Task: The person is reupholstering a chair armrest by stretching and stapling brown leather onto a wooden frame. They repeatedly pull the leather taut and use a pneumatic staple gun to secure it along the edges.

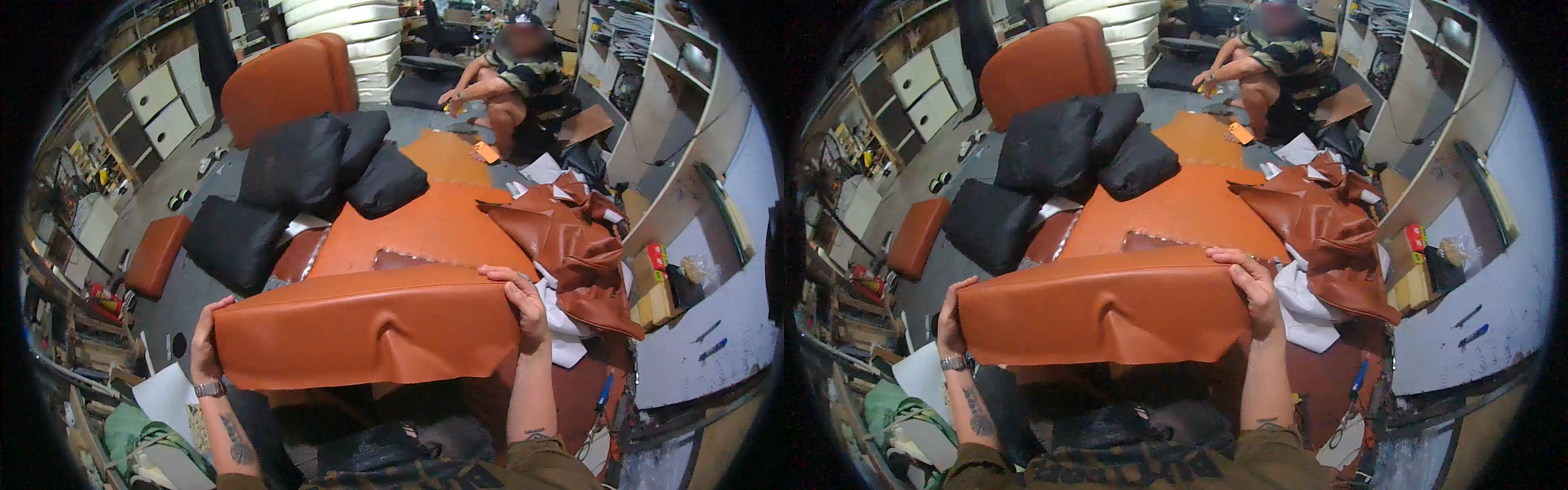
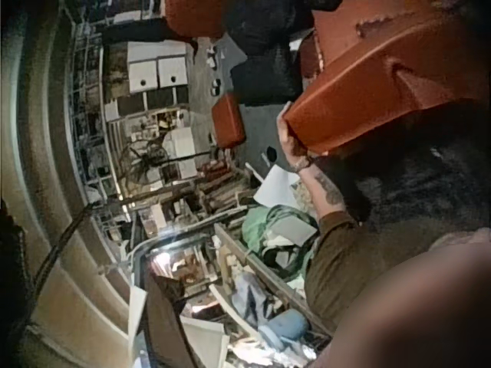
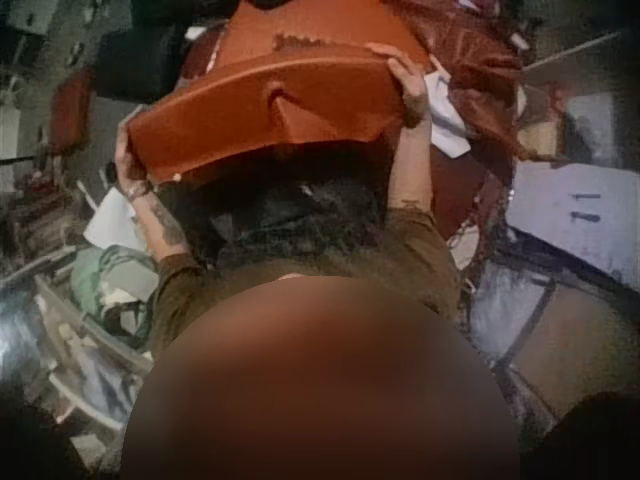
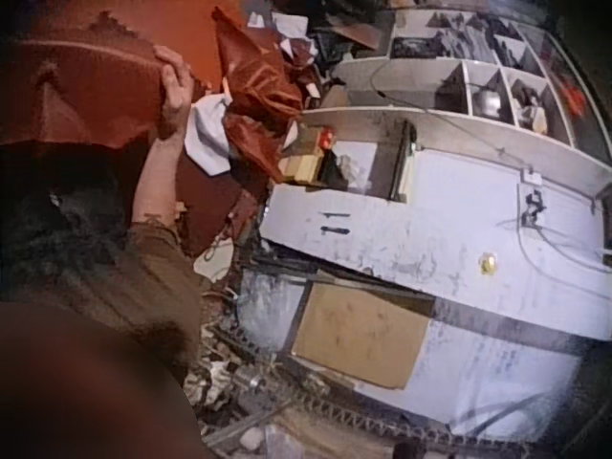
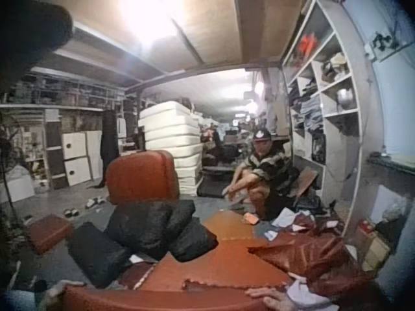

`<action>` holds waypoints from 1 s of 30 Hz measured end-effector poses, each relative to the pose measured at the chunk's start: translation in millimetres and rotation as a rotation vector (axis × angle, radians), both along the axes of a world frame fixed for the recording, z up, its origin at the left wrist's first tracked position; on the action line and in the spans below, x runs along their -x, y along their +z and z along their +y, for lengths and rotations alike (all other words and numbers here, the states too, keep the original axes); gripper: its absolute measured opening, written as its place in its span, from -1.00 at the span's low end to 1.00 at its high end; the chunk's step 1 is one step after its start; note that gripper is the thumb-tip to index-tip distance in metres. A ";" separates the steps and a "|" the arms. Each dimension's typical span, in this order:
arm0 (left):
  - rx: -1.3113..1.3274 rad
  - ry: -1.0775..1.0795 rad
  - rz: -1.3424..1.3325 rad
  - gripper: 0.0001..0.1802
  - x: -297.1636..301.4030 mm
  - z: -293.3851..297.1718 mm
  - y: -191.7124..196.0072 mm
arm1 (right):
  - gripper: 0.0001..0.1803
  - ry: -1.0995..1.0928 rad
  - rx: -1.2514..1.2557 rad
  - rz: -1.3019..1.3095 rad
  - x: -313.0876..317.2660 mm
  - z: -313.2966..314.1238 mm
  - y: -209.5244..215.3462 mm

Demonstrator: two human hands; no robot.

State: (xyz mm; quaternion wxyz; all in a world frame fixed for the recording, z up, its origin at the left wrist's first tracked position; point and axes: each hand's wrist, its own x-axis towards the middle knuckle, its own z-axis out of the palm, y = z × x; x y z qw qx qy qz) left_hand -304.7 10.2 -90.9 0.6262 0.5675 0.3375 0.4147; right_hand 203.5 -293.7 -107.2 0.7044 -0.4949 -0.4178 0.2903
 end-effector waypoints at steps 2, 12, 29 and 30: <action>-0.079 0.023 0.035 -0.45 -7.0 -12.3 12.2 | -0.55 -0.028 -0.022 -0.091 -8.1 -11.7 12.9; -0.261 0.143 0.388 -0.65 -124.0 -66.2 51.6 | -0.68 -0.399 0.204 0.033 -83.3 -85.1 45.2; -1.209 0.066 0.400 -0.68 -228.6 -164.7 97.7 | -0.63 -0.517 0.069 -1.278 37.6 -41.6 106.3; -1.207 0.075 0.385 -0.68 -234.6 -164.6 97.8 | -0.62 -0.444 0.116 -1.221 36.7 -27.6 105.8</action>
